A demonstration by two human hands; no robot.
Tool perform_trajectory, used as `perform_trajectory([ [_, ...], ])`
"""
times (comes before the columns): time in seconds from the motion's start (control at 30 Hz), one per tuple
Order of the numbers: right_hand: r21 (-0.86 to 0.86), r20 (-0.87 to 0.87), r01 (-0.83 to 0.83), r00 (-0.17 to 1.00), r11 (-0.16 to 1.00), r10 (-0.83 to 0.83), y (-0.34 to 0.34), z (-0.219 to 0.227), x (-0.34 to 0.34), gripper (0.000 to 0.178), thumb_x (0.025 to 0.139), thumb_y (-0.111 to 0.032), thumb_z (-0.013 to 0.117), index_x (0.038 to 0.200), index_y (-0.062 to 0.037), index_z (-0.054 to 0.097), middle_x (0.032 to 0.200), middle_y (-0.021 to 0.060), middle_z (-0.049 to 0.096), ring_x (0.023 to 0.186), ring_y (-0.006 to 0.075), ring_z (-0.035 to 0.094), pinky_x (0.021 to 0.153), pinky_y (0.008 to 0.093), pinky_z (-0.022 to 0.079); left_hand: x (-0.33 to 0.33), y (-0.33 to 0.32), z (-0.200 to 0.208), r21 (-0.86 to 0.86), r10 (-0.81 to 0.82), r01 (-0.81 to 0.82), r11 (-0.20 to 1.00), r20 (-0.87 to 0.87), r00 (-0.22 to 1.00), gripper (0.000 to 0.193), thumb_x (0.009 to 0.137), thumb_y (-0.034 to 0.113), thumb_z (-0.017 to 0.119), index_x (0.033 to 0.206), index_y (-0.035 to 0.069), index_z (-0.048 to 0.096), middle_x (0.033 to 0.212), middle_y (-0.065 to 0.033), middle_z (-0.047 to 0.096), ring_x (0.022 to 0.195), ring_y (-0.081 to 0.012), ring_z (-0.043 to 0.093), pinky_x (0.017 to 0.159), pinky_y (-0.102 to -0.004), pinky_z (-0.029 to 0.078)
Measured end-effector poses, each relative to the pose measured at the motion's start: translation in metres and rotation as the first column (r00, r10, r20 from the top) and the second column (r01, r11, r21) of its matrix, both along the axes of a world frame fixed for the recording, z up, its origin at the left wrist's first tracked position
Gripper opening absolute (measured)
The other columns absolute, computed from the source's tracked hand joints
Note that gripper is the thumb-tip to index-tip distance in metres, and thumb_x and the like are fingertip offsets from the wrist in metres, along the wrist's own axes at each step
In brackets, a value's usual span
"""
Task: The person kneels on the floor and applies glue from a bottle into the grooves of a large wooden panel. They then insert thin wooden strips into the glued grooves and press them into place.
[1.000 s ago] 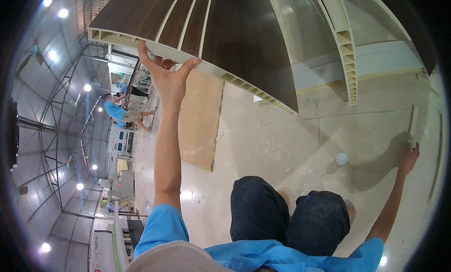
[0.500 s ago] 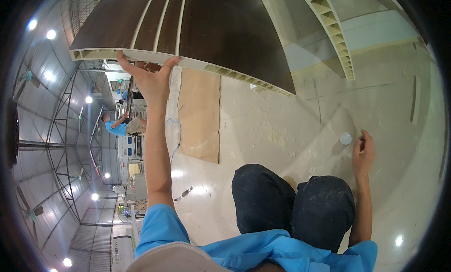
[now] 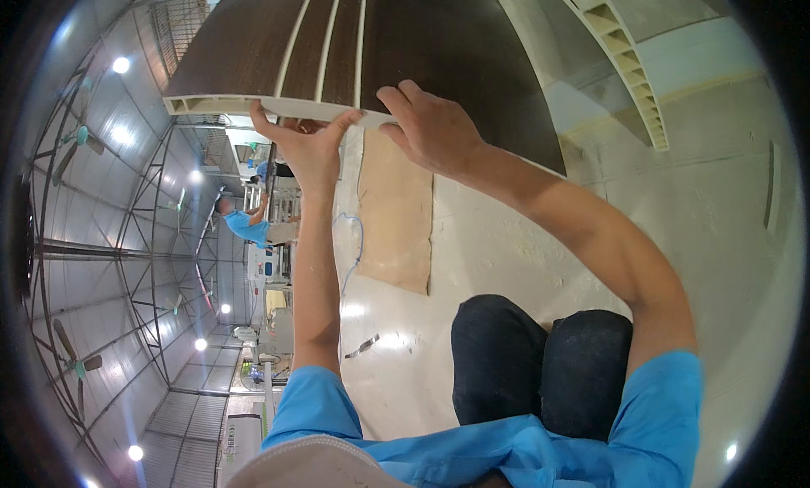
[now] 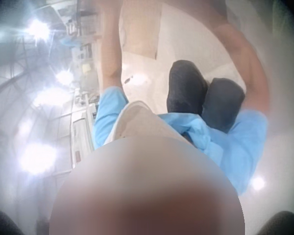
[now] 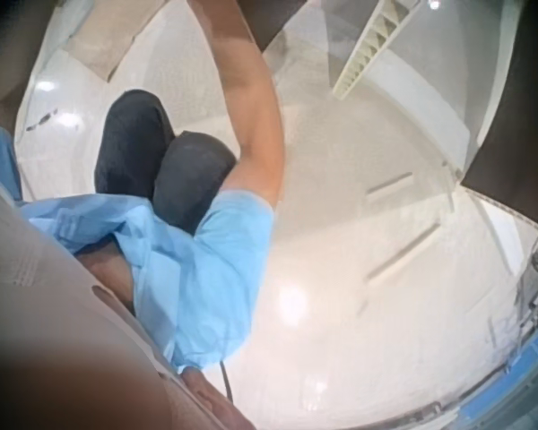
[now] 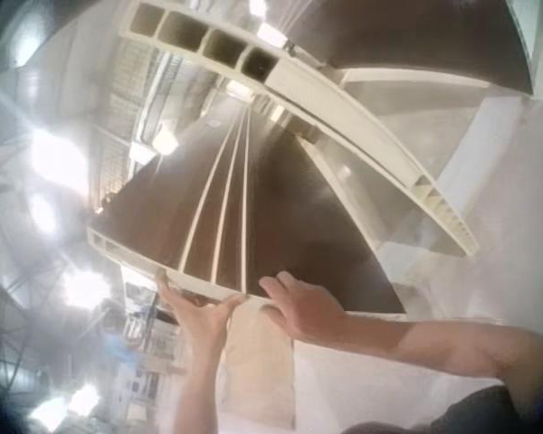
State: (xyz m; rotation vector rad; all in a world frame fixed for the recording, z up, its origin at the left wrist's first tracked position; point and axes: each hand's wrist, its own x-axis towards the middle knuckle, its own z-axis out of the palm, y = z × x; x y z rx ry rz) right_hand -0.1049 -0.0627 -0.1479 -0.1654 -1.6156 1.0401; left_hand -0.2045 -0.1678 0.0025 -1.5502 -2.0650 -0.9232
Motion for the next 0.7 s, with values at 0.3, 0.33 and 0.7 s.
perform_trajectory([
  [0.3,-0.104,-0.051,-0.122,0.992,0.987,0.118,0.008,-0.009,-0.014,0.037,0.099,-0.019,0.078,0.127,-0.0039,0.061,0.114,0.0148,0.066,0.091,0.0391,0.073,0.077,0.0487,0.060,-0.014,-0.006,0.000,0.103,-0.136,0.128,0.986,0.079,0.988,0.094,0.106,0.019,0.077,0.169,0.004,0.009,0.137,-0.0220,0.056,0.107,-0.0229,0.065,0.088,-0.0369,0.055],
  [0.33,-0.106,-0.064,-0.113,0.992,0.988,0.107,0.007,-0.008,-0.015,0.037,0.098,-0.020,0.078,0.126,-0.0042,0.060,0.113,0.0147,0.065,0.093,0.0395,0.074,0.077,0.0496,0.061,-0.016,-0.006,-0.001,0.101,-0.128,0.125,0.987,0.021,0.992,0.094,0.106,0.020,0.078,0.169,0.004,0.010,0.138,-0.0220,0.055,0.108,-0.0223,0.064,0.089,-0.0368,0.055],
  [0.7,-0.215,0.022,-0.241,0.968,0.947,0.251,0.016,0.002,-0.004,0.036,0.098,-0.021,0.077,0.125,-0.0061,0.060,0.113,0.0150,0.067,0.093,0.0365,0.072,0.082,0.0488,0.059,-0.023,-0.009,-0.001,0.182,-0.232,0.193,0.964,0.227,0.946,0.081,0.108,0.013,0.074,0.168,0.005,0.021,0.146,-0.0139,0.054,0.103,-0.0172,0.061,0.087,-0.0323,0.052],
])
